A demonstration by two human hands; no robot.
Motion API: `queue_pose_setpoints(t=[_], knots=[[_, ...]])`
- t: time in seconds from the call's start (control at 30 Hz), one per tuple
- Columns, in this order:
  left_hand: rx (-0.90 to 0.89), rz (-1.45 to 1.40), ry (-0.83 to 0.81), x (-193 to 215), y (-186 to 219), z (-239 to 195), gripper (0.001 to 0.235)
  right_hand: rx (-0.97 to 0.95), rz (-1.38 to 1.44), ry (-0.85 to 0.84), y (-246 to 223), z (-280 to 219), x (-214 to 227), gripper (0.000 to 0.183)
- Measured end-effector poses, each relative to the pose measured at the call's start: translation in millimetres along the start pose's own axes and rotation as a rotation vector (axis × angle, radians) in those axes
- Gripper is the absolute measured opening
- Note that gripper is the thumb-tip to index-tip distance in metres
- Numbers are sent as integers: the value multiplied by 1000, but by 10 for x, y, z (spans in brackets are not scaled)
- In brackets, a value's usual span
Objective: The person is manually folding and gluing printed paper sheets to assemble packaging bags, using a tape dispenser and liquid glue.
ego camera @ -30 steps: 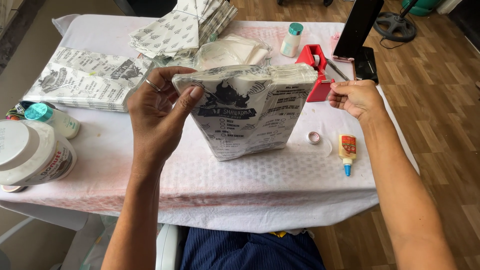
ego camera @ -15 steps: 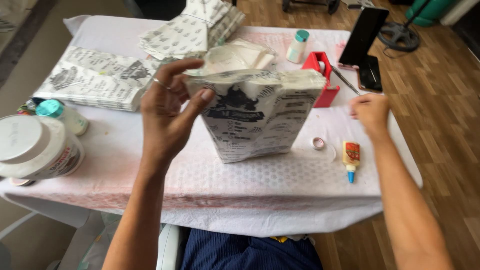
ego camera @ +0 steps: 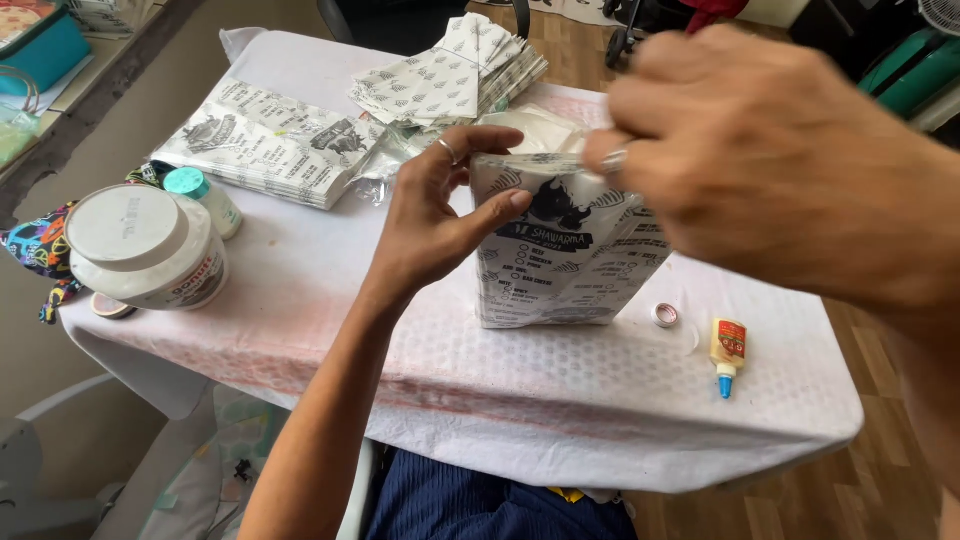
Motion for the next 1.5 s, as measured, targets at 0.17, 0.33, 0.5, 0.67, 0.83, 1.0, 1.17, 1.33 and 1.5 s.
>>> queue_pose_setpoints(t=[0.17, 0.33, 0.5, 0.67, 0.83, 1.0, 1.17, 1.33, 1.5], knots=[[-14, -29, -3, -15, -68, 28, 41, 121, -73, -80, -159, 401, -81, 21], [45, 93, 40, -32, 32, 60, 46, 125, -100, -150, -226, 520, -239, 15], [70, 90, 108, -96, 0, 69, 37, 133, -146, -139, -260, 588, -337, 11], [-18, 68, 162, -106, -101, 23, 20, 141, -98, -217, -151, 615, -384, 15], [-81, 21, 67, -130, 57, -72, 15, 15, 848, -449, 109, 581, -486, 22], [-116, 21, 38, -120, 97, -139, 16, -71, 1520, -464, -6, 522, -982, 25], [-86, -94, 47, -97, 48, -113, 18, -115, 2153, -383, -426, 333, -1492, 20], [24, -8, 64, -62, -6, -53, 22, -379, 1506, -570, -243, 163, -1447, 16], [-48, 136, -12, -59, 33, 171, 40, -595, 1325, -396, -95, -192, -938, 55]])
Point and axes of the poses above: each hand's wrist, its own z-axis towards the middle knuckle, its own x-axis out of the back of the hand, y = z × x, the point moved 3 cm from there along z, towards the middle knuckle, and after that the axes turned 14 degrees about -z, right-handed, at the moved point
